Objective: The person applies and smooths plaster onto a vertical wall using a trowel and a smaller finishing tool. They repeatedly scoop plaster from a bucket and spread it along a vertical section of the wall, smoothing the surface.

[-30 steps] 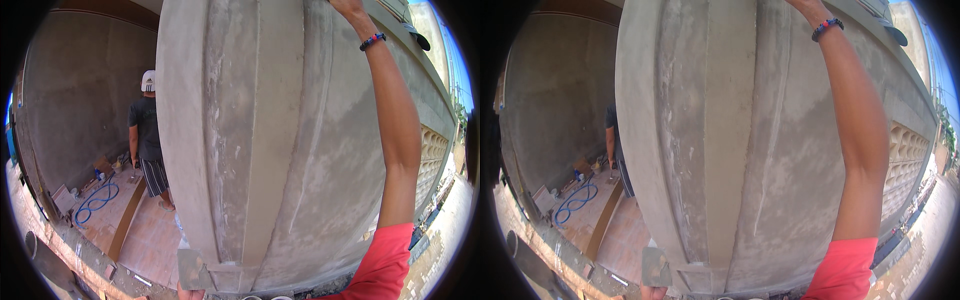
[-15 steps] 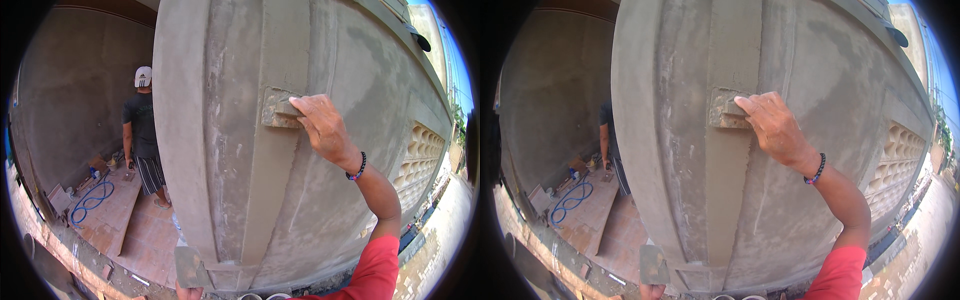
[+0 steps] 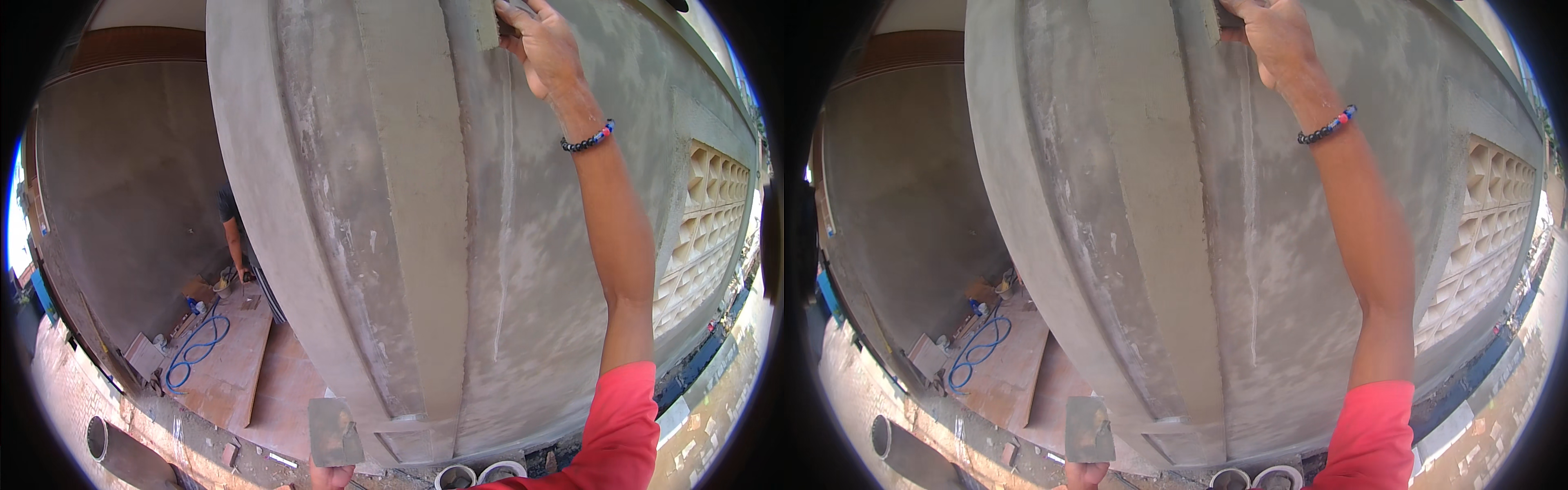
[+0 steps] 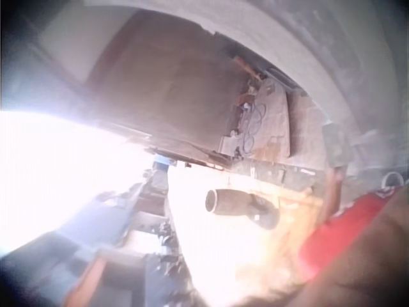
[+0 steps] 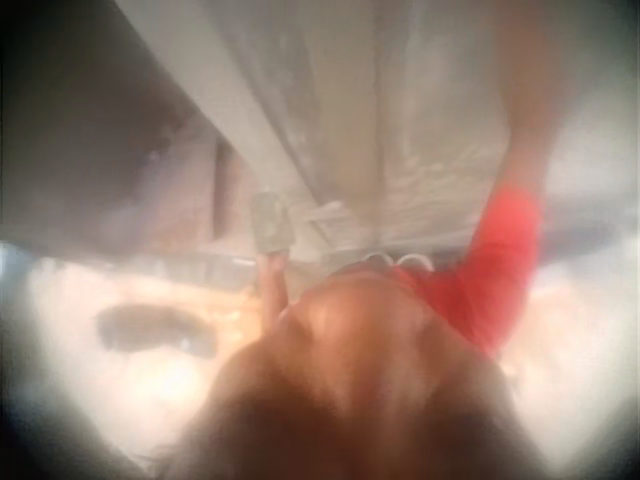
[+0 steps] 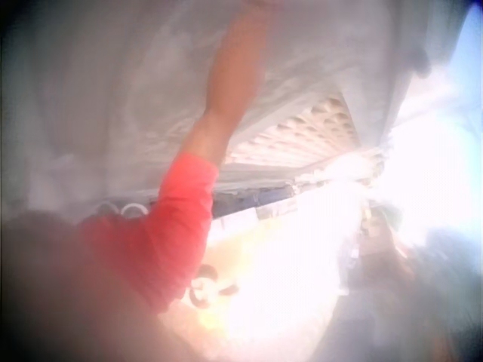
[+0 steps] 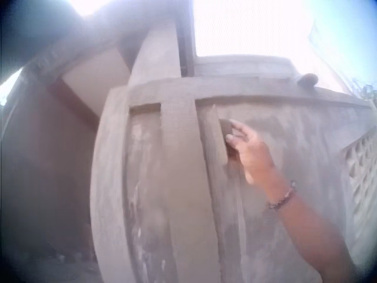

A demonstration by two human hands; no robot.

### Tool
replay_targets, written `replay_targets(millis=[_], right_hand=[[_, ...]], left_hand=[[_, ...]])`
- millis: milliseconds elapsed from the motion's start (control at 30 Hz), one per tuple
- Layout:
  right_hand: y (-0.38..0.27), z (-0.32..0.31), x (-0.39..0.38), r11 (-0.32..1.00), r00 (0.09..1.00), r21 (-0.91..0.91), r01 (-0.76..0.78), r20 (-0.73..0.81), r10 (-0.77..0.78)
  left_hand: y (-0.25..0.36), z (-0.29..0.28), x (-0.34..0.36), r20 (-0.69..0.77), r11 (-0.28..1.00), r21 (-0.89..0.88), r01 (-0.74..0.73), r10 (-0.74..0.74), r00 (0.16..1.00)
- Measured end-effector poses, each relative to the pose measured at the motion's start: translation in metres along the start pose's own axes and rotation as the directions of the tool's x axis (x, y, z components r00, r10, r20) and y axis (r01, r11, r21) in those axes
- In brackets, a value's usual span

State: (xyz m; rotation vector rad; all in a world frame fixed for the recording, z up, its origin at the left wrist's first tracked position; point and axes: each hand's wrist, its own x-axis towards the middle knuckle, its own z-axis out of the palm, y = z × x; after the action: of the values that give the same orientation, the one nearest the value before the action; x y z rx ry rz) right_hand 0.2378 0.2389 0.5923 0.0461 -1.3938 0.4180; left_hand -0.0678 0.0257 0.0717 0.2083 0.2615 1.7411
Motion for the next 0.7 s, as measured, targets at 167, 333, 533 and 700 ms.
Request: replay_targets(millis=[167,333,533,700], right_hand=[[0.006,0.014,0.039,0.993,0.992,-0.044,-0.112,0.058,0.114],[0.004,0.024,-0.035,0.978,0.999,-0.205,-0.033,-0.003,0.033],[0.033,-0.003,-0.166,0.976,0.984,-0.124,-0.178,-0.029,0.175],[0.046,-0.025,-0.271,0.959,0.973,-0.170,-0.229,-0.027,0.227]], left_hand=[[0.004,0.008,-0.011,-0.021,0.999,0.036,-0.017,0.018,1.000],[0.008,0.013,-0.035,-0.073,0.997,0.064,-0.046,0.051,0.996],[-0.002,0.034,-0.018,-0.053,0.989,0.130,0.065,-0.059,0.997],[-0.012,0.039,-0.008,-0.078,0.973,0.200,0.114,-0.100,0.992]])
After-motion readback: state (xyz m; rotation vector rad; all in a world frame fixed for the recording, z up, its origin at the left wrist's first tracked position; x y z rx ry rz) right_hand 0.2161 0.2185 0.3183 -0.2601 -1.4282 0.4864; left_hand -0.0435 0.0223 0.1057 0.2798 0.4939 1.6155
